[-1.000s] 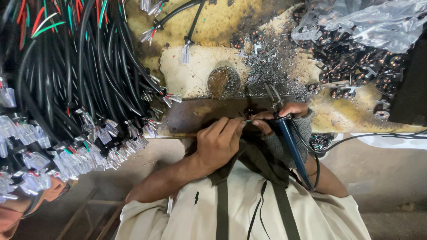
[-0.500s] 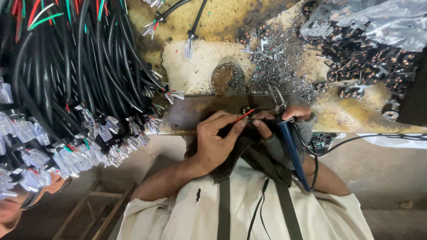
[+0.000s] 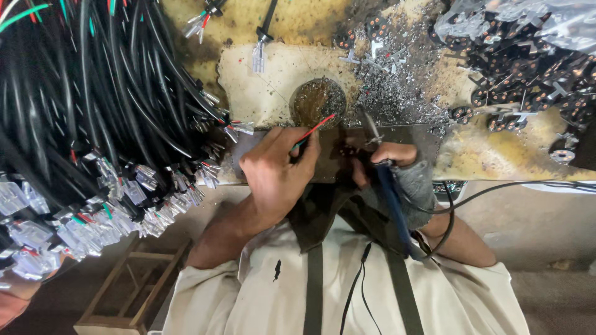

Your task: The person uses a soldering iron to join exposed wire ends to small metal connectors on a workbench. They repeatedly pick up wires, apply solder, and place the finished units on the table.

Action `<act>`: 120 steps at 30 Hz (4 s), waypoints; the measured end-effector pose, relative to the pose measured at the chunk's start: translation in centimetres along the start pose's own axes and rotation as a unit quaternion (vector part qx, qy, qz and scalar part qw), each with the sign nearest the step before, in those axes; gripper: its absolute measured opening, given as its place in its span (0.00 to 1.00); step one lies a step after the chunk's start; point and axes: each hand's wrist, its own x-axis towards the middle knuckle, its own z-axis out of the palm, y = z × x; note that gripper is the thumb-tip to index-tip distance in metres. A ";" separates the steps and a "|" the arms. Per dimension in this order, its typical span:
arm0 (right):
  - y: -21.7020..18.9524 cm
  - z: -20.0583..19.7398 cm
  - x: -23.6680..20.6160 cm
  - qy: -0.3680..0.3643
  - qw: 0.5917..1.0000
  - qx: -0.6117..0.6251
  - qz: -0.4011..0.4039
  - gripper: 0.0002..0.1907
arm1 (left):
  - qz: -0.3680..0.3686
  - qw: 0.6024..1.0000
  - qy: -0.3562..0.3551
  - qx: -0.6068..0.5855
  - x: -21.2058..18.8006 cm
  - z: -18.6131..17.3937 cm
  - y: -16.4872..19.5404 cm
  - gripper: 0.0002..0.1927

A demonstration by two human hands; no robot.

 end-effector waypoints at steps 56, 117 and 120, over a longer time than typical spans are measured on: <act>0.7 -1.5 -2.9 -0.014 0.741 -0.479 -0.471 0.16 | -0.066 0.968 -0.227 -0.088 -0.3 0.7 1.2 0.07; 0.8 0.2 0.2 0.067 0.921 -0.360 -0.136 0.10 | -0.037 0.980 -0.178 -0.086 -0.5 1.0 1.2 0.10; 0.7 -1.0 -0.8 0.021 0.912 -0.394 -0.113 0.08 | -0.032 0.970 -0.170 -0.170 -0.3 0.7 1.0 0.09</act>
